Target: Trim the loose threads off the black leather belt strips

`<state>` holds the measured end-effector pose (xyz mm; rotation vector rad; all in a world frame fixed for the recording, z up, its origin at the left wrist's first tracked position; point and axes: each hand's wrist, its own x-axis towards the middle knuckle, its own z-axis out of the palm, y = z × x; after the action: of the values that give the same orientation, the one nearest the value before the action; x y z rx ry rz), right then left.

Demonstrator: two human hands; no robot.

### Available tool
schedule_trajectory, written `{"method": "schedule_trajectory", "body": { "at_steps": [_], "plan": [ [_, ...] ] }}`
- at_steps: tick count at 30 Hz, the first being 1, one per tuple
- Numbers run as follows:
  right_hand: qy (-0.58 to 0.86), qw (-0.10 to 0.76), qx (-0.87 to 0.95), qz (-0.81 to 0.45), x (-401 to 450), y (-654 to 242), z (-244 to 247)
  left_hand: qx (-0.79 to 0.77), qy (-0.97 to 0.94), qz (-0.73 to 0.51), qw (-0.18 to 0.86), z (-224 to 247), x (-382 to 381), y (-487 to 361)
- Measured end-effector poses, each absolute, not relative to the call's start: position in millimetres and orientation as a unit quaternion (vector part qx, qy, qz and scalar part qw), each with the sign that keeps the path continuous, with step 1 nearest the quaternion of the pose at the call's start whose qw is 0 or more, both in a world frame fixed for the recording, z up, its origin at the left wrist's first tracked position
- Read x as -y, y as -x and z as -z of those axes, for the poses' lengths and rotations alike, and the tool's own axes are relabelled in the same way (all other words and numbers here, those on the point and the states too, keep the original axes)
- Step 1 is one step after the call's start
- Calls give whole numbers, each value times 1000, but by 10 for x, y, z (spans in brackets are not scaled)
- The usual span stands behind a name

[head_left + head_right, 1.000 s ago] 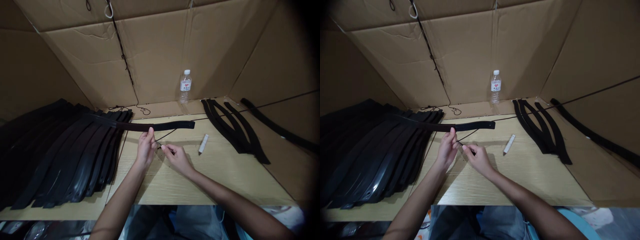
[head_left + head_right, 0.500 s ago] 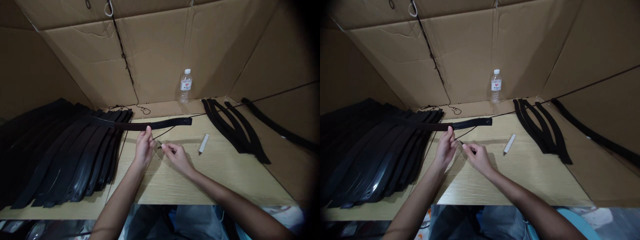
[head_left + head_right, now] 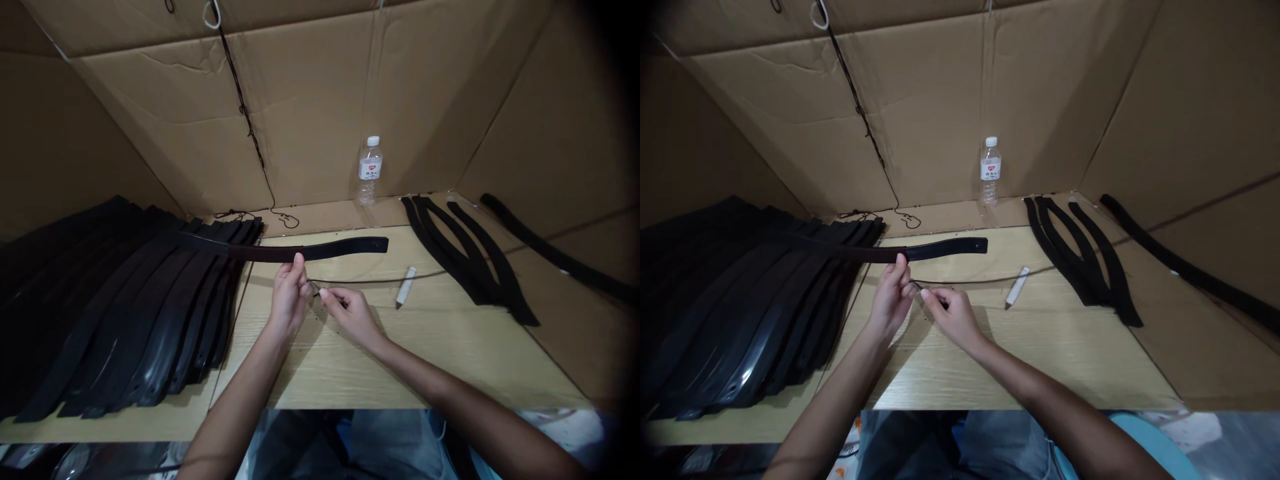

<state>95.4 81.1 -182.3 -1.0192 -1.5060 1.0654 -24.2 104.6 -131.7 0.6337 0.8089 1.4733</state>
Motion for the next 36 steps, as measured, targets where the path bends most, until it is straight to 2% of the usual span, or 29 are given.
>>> {"method": "schedule_trajectory", "body": {
  "at_steps": [36],
  "plan": [
    [414,487,627,-445,-795,-966,1853,-355,-285,-651,607,1337,-1046,238]
  ]
}}
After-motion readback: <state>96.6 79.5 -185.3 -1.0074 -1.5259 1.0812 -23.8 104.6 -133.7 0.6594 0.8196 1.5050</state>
